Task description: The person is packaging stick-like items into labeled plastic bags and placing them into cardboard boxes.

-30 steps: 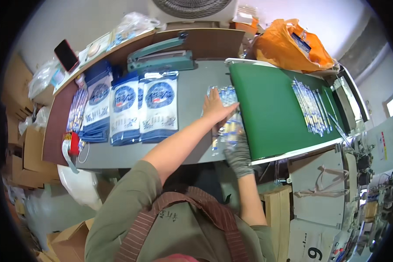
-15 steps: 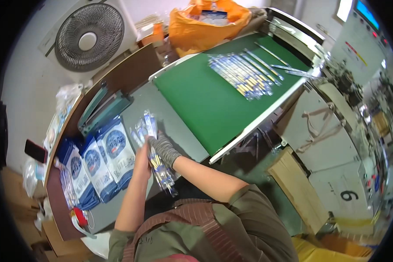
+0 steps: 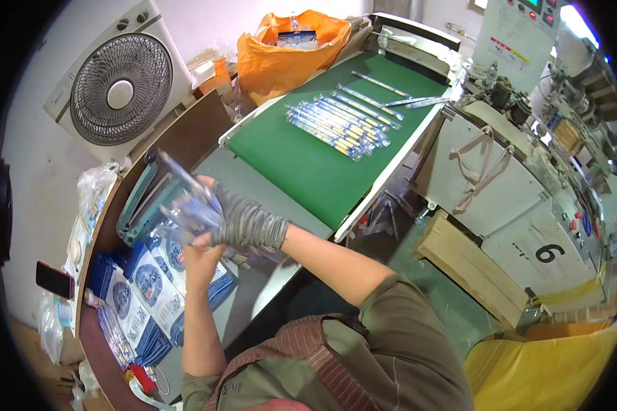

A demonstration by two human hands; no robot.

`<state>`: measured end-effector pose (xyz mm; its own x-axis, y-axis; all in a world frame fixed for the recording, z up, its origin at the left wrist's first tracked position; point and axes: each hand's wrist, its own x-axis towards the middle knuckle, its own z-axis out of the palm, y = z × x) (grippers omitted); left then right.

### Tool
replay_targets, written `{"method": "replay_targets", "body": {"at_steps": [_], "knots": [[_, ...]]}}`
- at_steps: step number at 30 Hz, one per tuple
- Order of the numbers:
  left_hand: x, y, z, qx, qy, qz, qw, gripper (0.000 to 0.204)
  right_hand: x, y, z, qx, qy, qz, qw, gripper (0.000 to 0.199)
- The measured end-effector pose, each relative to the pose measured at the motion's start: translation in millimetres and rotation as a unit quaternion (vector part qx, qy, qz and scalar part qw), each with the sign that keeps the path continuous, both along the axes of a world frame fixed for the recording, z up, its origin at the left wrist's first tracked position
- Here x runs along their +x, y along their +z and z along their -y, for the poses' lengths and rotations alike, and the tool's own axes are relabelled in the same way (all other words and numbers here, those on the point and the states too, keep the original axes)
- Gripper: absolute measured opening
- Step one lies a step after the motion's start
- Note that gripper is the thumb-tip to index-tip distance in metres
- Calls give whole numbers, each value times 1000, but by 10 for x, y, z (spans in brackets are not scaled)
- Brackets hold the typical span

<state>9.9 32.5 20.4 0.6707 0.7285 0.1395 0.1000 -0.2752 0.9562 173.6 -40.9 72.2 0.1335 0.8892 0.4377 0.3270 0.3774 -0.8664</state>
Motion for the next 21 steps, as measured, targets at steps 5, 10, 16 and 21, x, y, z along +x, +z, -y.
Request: {"method": "replay_targets", "body": {"at_steps": [5, 10, 16, 21], "knots": [[25, -21, 246, 34, -54, -144, 987, 35, -344, -407, -46, 19, -87, 50, 995, 93], [-462, 7, 710, -181, -151, 75, 969, 55, -857, -275, 338, 141, -17, -154, 978, 88], [-783, -476, 1364, -497, -188, 157, 832, 54, -612, -270, 228, -150, 187, -73, 968, 52], [-1246, -467, 1406, -518, -32, 240, 820, 43, -1323, -809, 185, -272, 289, -250, 883, 45]]}}
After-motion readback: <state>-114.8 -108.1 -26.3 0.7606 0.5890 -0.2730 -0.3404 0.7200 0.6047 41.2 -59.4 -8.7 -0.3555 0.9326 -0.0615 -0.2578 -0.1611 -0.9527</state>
